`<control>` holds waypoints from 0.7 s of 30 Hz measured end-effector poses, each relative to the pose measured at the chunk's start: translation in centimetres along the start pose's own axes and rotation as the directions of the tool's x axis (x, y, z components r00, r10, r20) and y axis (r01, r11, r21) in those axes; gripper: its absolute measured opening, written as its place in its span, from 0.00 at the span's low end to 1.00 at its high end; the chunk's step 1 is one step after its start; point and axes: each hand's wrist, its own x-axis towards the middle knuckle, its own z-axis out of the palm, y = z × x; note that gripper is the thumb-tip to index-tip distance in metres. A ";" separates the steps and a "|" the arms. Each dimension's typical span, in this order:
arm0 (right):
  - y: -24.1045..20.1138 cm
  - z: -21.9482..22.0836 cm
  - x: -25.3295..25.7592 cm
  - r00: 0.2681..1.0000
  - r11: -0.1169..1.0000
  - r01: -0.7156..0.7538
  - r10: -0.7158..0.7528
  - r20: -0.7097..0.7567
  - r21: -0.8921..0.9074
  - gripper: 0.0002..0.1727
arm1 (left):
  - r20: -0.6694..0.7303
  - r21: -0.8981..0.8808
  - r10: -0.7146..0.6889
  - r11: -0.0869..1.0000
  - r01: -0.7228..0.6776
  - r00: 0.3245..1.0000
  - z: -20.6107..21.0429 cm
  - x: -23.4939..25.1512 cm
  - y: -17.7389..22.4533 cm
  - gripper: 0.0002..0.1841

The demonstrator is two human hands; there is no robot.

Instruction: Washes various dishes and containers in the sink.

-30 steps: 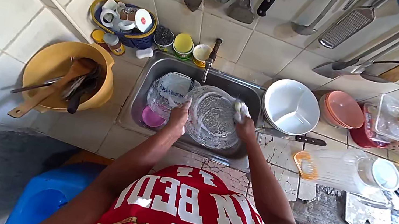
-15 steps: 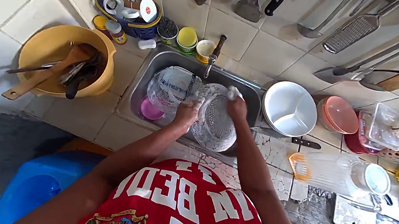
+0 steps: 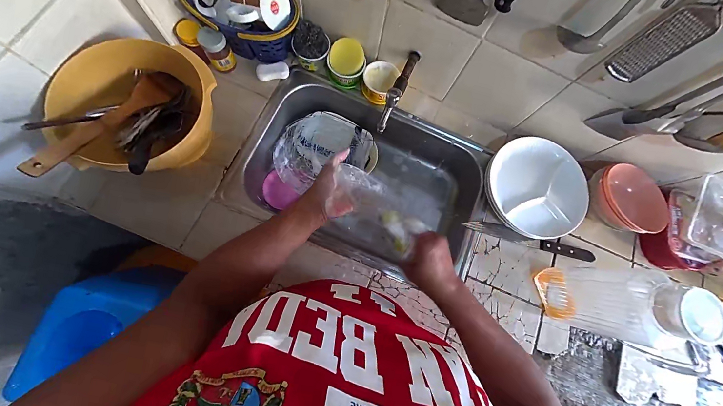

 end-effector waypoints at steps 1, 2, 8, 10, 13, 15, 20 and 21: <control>0.4 1.0 -0.6 0.985 0.975 0.168 -0.173 -0.023 -0.144 0.07 | 0.075 -0.103 0.019 0.995 -0.011 0.997 -0.3 -0.3 -0.1 0.27; 1.2 1.7 -1.0 0.955 0.932 0.280 -0.295 -0.036 -0.230 0.05 | 0.130 -0.160 0.043 0.987 -0.021 0.991 -0.7 -0.7 -0.3 0.24; -1.1 1.3 1.0 0.831 0.964 0.146 0.002 0.556 -0.222 0.34 | 0.119 -0.066 0.057 0.997 -0.050 0.991 -0.5 -1.7 -2.1 0.30; -1.5 2.6 3.3 0.837 0.961 0.104 0.055 0.545 -0.257 0.29 | 0.103 -0.093 0.102 0.991 -0.092 0.989 0.4 -1.4 -2.8 0.30; 0.9 4.0 7.7 0.926 0.952 0.067 0.052 0.375 -0.299 0.35 | 0.084 -0.079 0.085 0.994 -0.078 0.993 1.5 -1.5 -3.2 0.26; 3.5 3.4 10.2 0.951 0.930 -0.002 0.115 0.287 -0.367 0.42 | 0.137 -0.024 0.054 0.998 -0.052 0.989 1.0 -1.4 -3.1 0.28; 9.0 1.6 9.2 0.976 0.840 -0.199 0.217 -0.024 -0.504 0.43 | 0.085 -0.088 0.131 0.988 -0.124 0.988 -0.8 -0.7 -2.1 0.29; 8.7 1.6 7.6 0.967 0.833 -0.222 0.255 -0.004 -0.507 0.45 | 0.043 -0.102 0.152 0.984 -0.147 0.987 -1.0 -0.5 -1.9 0.29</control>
